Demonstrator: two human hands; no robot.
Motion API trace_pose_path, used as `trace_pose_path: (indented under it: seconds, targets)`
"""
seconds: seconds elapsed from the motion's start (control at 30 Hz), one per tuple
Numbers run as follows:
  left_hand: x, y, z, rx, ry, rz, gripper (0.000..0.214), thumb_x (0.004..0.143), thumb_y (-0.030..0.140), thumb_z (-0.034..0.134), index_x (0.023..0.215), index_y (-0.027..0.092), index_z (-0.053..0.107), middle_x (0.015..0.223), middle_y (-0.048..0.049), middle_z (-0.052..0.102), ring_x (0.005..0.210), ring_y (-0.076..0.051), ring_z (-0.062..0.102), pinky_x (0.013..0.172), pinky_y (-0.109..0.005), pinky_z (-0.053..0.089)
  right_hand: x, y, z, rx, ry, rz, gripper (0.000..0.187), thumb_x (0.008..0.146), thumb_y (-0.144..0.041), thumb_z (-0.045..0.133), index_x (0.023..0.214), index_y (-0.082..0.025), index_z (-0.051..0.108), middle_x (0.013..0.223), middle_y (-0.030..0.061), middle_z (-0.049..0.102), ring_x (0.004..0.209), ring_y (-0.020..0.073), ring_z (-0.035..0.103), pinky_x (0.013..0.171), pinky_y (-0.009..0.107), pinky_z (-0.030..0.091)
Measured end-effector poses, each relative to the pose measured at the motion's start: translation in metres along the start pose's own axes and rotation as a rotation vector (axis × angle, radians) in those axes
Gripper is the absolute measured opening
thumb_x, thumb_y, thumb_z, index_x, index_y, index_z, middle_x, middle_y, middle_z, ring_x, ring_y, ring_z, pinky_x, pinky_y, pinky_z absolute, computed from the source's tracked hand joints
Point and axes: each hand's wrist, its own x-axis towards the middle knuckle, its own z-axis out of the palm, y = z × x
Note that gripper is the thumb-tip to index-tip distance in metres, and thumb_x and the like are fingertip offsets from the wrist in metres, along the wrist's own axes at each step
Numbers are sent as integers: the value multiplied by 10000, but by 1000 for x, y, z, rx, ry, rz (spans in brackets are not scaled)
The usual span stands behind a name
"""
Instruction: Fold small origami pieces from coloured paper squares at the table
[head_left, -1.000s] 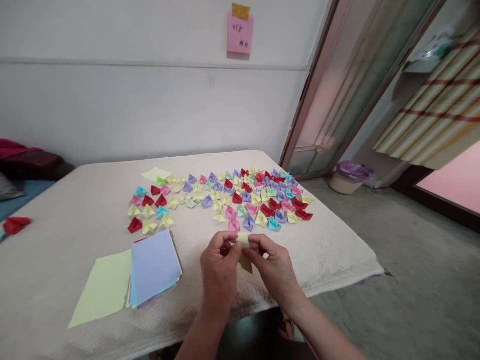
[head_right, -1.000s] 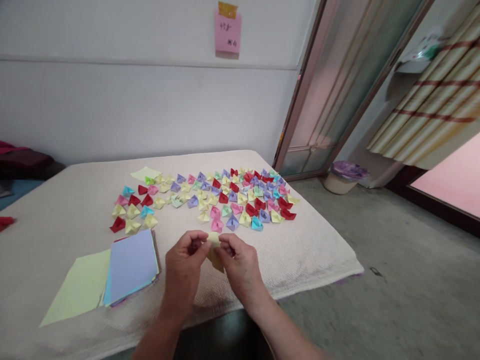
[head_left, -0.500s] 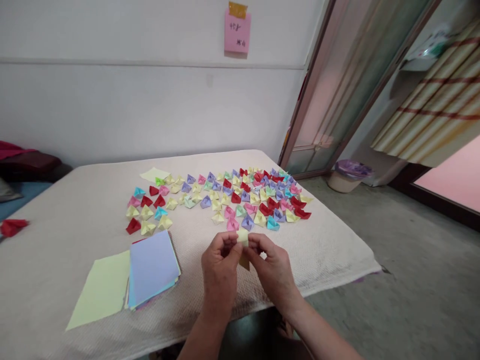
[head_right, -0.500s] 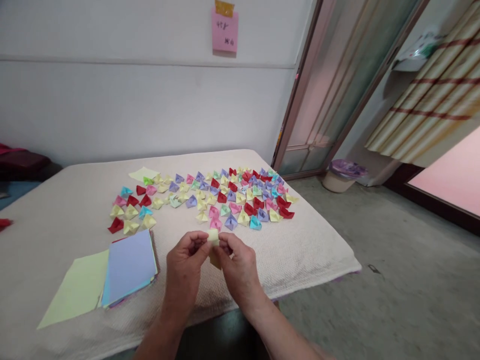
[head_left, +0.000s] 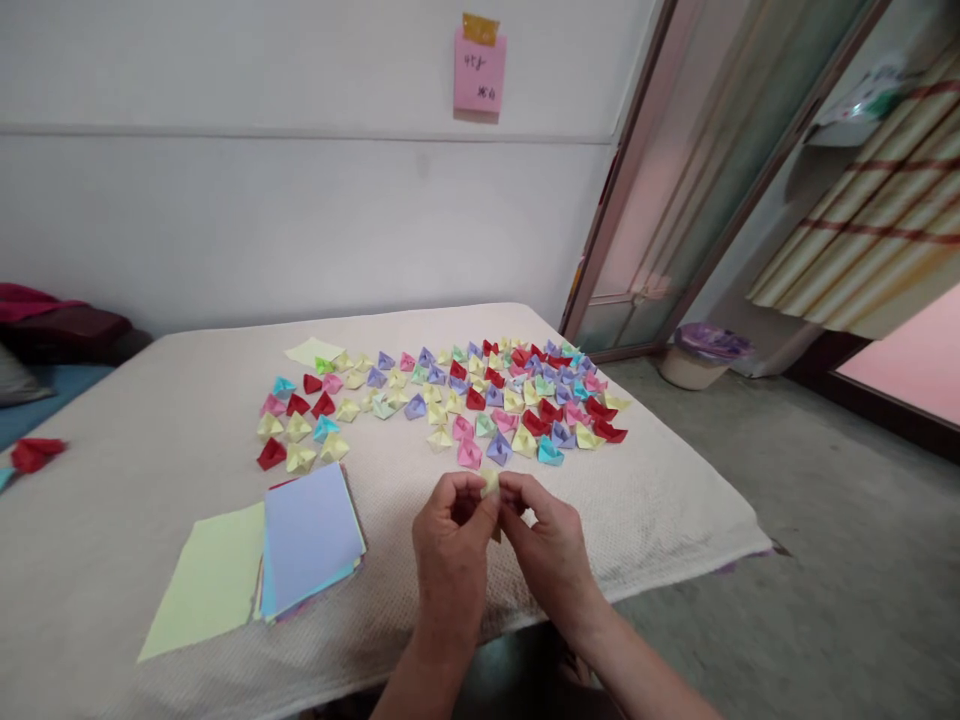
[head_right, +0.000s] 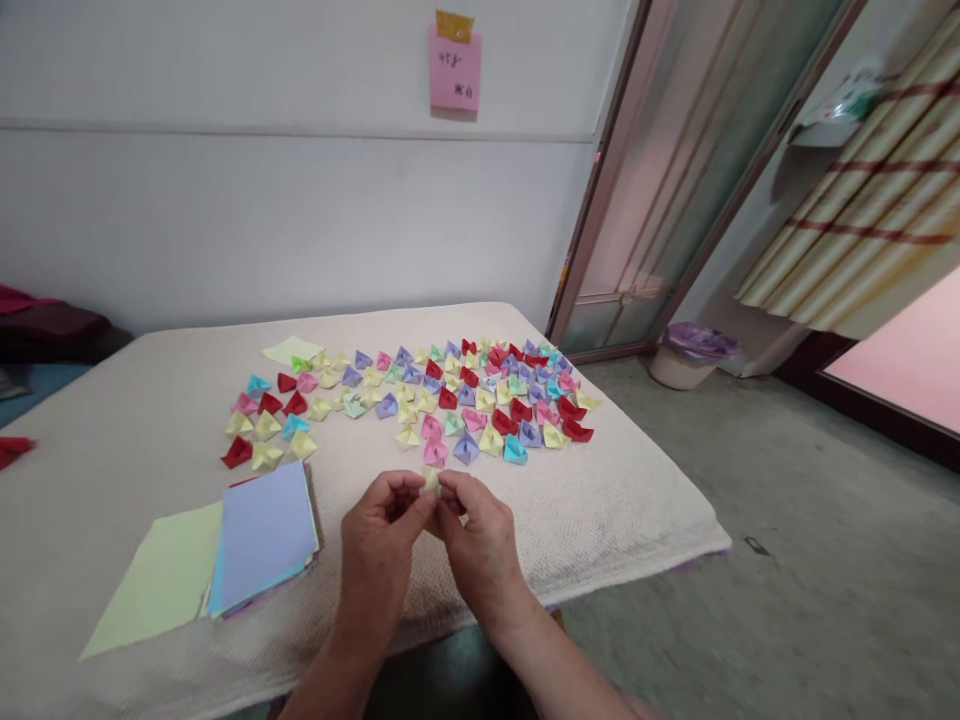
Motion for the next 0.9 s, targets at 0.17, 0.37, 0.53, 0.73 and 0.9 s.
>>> trace_pose_path:
  seconds: [0.17,0.37,0.53,0.73,0.9]
  targets:
    - [-2,0,-2,91,-16,53,45,773,215,643,747,191,614,627,44,596,578,-98,548,564,-196,457,-1,2,1,-16,-9,-36,125,835,-150,556,916,-192,641,781,21,664,677,147,600,615,236,469]
    - [-1,-2,-5,332,32,288,111,772,117,604,692,193,594,744,19,555,687,-120,545,647,-226,450,-1,1,1,-21,-34,-46,98,829,-132,561,870,-194,624,732,7,624,653,140,569,619,235,458]
    - [1,-2,-7,411,57,358,96,777,115,601,729,198,594,842,2,558,796,-143,553,741,-264,444,0,0,0,4,-70,-44,103,838,-142,555,869,-200,634,688,-6,604,633,137,558,603,229,457]
    - [4,1,-12,430,64,358,73,803,161,598,782,218,639,977,-20,568,973,-178,558,841,-294,425,1,-2,0,0,-96,-84,119,841,-142,559,873,-201,657,756,15,671,697,147,606,625,226,466]
    - [6,0,-13,365,-34,278,108,819,182,578,727,205,631,999,-32,573,1014,-189,554,876,-309,411,2,0,-1,16,-105,-67,118,859,-165,550,871,-198,663,814,32,694,724,153,619,640,232,475]
